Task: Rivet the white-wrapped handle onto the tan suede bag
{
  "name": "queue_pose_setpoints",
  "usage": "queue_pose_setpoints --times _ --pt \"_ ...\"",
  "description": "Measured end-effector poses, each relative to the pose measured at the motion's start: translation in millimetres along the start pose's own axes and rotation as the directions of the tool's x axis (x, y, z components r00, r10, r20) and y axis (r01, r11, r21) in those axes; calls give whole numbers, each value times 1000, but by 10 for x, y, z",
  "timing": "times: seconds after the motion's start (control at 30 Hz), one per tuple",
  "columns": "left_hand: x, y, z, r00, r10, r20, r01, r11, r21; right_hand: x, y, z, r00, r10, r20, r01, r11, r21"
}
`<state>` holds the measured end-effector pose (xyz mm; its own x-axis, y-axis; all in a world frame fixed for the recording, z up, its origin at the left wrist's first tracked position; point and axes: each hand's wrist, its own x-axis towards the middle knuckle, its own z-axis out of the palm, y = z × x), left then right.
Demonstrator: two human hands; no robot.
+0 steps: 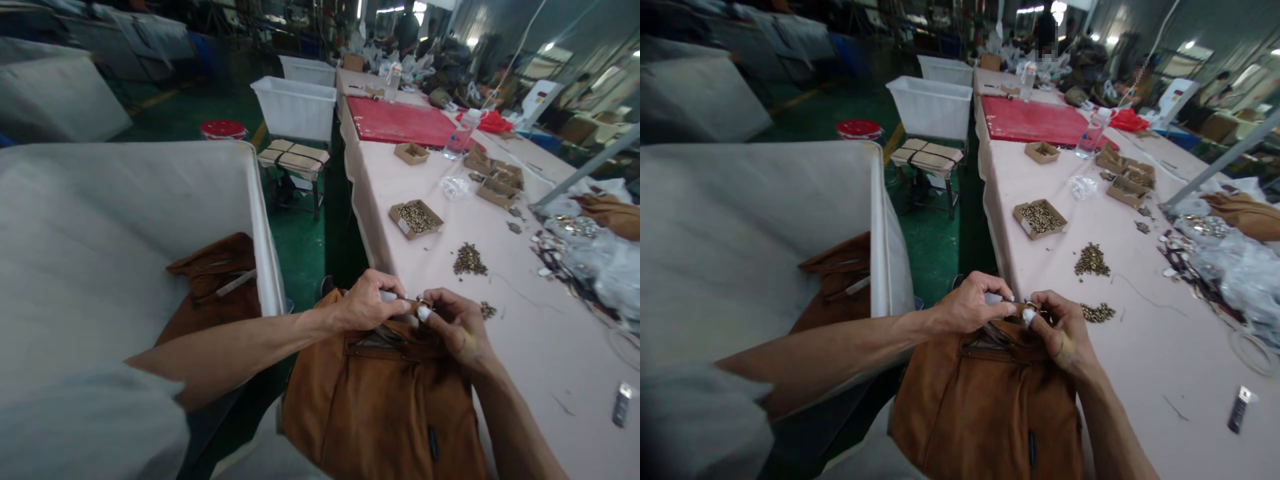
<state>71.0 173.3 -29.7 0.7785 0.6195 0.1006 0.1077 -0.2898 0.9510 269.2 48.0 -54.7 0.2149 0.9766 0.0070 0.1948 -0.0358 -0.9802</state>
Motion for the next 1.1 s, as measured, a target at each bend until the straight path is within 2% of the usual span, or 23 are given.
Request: queue_pose_setpoints --times 0.23,0.37,0.5,0.67,0.77,0.9,1.1 --pt "81 -92 10 997 -12 -82 13 1000 4 91 46 42 999 -29 -22 28 998 -50" --pt "112 -196 -13 1000 -9 -5 9 999 -32 105 80 -35 1000 -11 -24 12 1000 11" --pt "114 -295 -3 994 -58 97 80 969 -235 89 67 -154 996 -11 88 6 998 59" --pt "84 -378 36 983 -121 135 167 894 -415 37 76 -221 987 65 149 -80 993 92" --pt "78 -397 42 978 -132 164 195 857 -477 24 91 -233 985 66 158 -82 992 95" --pt "75 -396 33 973 -141 185 211 868 -449 26 95 -252 987 64 149 -77 993 85" --pt "61 -410 28 974 -146 172 191 938 -287 18 152 -289 986 88 138 -101 991 89"
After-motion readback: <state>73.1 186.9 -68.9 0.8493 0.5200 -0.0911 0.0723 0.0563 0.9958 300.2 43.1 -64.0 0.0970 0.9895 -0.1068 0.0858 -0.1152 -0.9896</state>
